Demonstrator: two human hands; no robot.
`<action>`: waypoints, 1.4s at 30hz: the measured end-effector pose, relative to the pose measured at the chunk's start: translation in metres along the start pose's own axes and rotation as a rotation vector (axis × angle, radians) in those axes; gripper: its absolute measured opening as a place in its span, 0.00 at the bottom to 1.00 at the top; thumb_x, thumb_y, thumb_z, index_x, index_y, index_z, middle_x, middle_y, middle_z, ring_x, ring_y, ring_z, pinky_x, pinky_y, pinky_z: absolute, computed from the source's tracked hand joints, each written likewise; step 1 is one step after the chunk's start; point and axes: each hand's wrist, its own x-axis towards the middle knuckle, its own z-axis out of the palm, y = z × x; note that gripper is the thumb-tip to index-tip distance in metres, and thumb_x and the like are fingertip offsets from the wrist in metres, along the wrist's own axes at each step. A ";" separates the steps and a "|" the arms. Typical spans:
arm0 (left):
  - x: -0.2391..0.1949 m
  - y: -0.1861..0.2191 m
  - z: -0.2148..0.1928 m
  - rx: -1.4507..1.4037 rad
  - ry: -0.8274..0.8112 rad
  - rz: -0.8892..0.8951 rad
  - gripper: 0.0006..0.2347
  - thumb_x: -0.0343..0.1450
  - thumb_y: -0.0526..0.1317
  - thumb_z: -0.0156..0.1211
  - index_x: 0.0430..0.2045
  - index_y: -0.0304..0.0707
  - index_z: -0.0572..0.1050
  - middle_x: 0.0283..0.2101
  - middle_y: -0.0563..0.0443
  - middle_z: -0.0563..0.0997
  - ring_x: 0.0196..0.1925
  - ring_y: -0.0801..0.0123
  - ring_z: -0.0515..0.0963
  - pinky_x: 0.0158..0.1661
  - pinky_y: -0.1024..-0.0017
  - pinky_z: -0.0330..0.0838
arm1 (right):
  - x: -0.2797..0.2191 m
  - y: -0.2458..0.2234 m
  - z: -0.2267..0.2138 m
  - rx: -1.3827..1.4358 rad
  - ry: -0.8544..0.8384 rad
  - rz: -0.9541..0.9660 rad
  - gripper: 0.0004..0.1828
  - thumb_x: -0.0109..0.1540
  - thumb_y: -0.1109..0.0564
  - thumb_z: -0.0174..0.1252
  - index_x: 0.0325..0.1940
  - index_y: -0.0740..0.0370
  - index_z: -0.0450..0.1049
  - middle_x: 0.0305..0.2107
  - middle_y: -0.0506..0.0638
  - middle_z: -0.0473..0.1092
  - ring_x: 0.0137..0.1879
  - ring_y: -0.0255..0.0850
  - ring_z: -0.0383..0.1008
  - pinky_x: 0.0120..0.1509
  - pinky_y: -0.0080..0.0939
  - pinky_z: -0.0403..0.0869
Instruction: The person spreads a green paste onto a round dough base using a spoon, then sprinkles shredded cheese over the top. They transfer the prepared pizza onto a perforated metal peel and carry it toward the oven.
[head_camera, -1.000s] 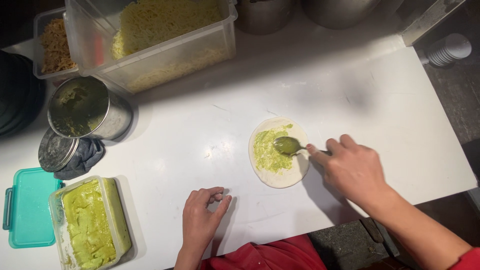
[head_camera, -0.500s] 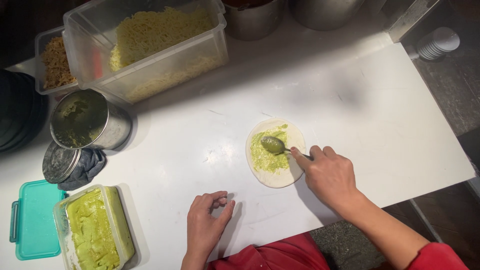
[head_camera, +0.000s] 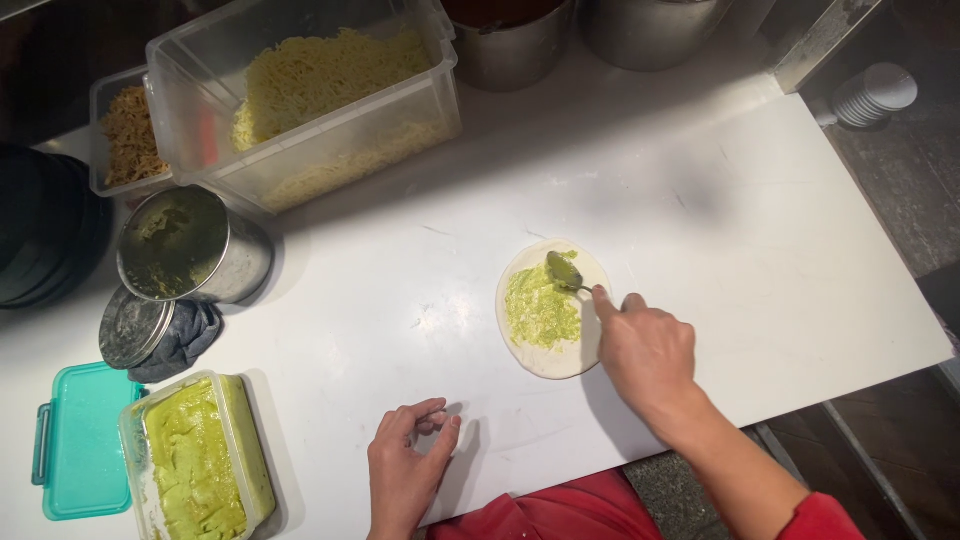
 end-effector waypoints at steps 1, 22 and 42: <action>0.000 0.001 0.000 0.001 -0.002 0.003 0.11 0.63 0.43 0.71 0.39 0.48 0.86 0.32 0.60 0.88 0.38 0.78 0.82 0.46 0.77 0.78 | -0.001 -0.007 0.004 0.001 0.001 0.003 0.33 0.60 0.61 0.47 0.69 0.40 0.71 0.30 0.52 0.74 0.21 0.57 0.76 0.19 0.55 0.67; -0.003 -0.009 0.002 -0.051 -0.028 -0.056 0.11 0.66 0.42 0.67 0.40 0.48 0.86 0.33 0.61 0.88 0.38 0.77 0.82 0.45 0.76 0.77 | 0.010 0.073 -0.037 -0.233 0.357 -0.440 0.28 0.54 0.53 0.67 0.54 0.22 0.78 0.26 0.38 0.71 0.28 0.38 0.69 0.18 0.36 0.61; -0.012 -0.024 0.004 -0.076 0.052 -0.111 0.12 0.66 0.41 0.67 0.42 0.49 0.86 0.34 0.61 0.87 0.36 0.78 0.83 0.41 0.75 0.71 | 0.070 0.070 -0.051 -0.282 -0.101 -0.436 0.23 0.67 0.48 0.53 0.66 0.26 0.68 0.29 0.38 0.76 0.29 0.35 0.72 0.18 0.32 0.66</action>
